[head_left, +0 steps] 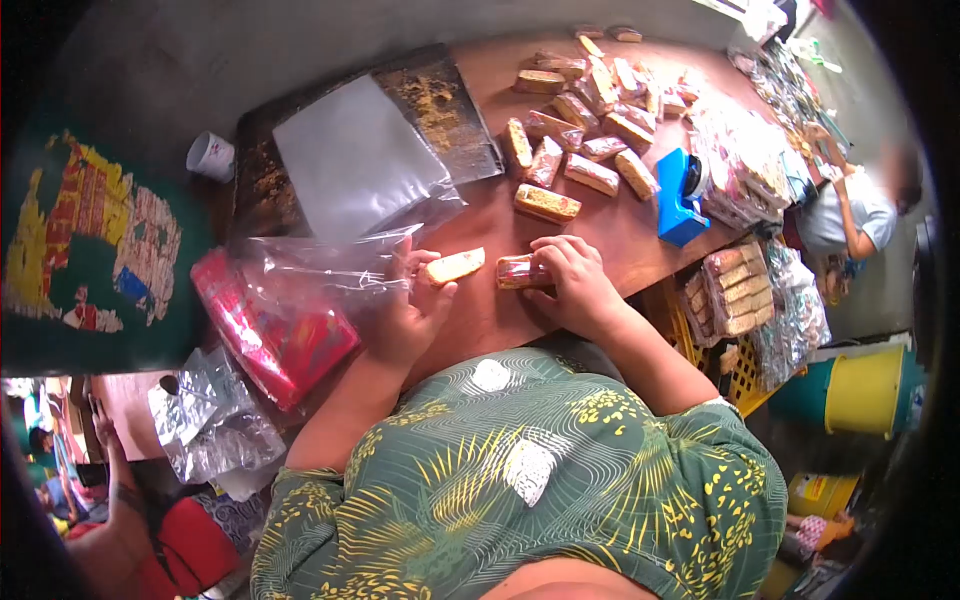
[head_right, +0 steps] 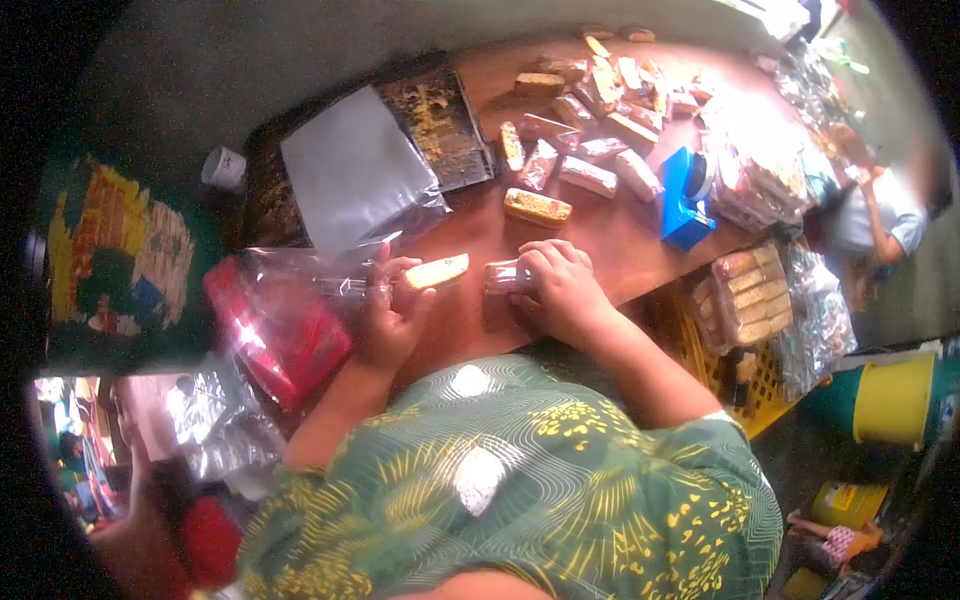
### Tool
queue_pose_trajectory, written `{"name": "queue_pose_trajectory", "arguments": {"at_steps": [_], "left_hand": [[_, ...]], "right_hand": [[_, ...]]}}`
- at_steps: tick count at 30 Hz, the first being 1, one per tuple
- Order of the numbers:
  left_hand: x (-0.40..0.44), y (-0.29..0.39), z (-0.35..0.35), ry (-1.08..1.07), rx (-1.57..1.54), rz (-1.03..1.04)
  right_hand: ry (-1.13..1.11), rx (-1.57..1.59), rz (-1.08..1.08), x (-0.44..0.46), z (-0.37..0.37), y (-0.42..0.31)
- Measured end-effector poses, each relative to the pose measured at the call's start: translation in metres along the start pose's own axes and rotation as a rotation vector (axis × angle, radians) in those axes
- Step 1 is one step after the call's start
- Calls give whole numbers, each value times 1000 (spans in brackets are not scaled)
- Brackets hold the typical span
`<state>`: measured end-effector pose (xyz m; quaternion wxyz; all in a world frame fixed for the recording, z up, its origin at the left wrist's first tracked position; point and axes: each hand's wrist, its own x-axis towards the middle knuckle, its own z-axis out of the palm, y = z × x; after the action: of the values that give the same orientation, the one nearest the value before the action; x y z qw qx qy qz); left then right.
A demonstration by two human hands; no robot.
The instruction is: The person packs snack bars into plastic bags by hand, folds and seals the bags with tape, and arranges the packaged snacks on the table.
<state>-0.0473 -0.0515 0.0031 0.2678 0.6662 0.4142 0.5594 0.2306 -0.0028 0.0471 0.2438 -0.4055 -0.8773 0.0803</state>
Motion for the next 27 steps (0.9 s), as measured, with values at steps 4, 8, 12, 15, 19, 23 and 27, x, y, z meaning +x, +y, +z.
{"name": "queue_pose_trajectory", "arguments": {"at_steps": [4, 8, 12, 15, 19, 23, 27], "left_hand": [[-10, 10, -6, -46, 55, 101], [-6, 8, 9, -109, 210, 257], [6, 23, 14, -323, 406, 80], [11, 11, 7, -345, 512, 127], [3, -1, 2, -245, 346, 123], [4, 3, -9, -254, 450, 68], [4, 1, -8, -270, 272, -85]], "right_hand": [[-153, 48, 23, 13, -3, -4], [-116, 334, 218, 29, -8, -9], [89, 1072, 384, 35, 8, -6], [24, 1080, 433, 33, 20, -3], [-118, 751, 411, 19, 26, -3], [-213, 759, 438, 26, 25, -11], [-386, 388, 153, 32, 27, -10]]}}
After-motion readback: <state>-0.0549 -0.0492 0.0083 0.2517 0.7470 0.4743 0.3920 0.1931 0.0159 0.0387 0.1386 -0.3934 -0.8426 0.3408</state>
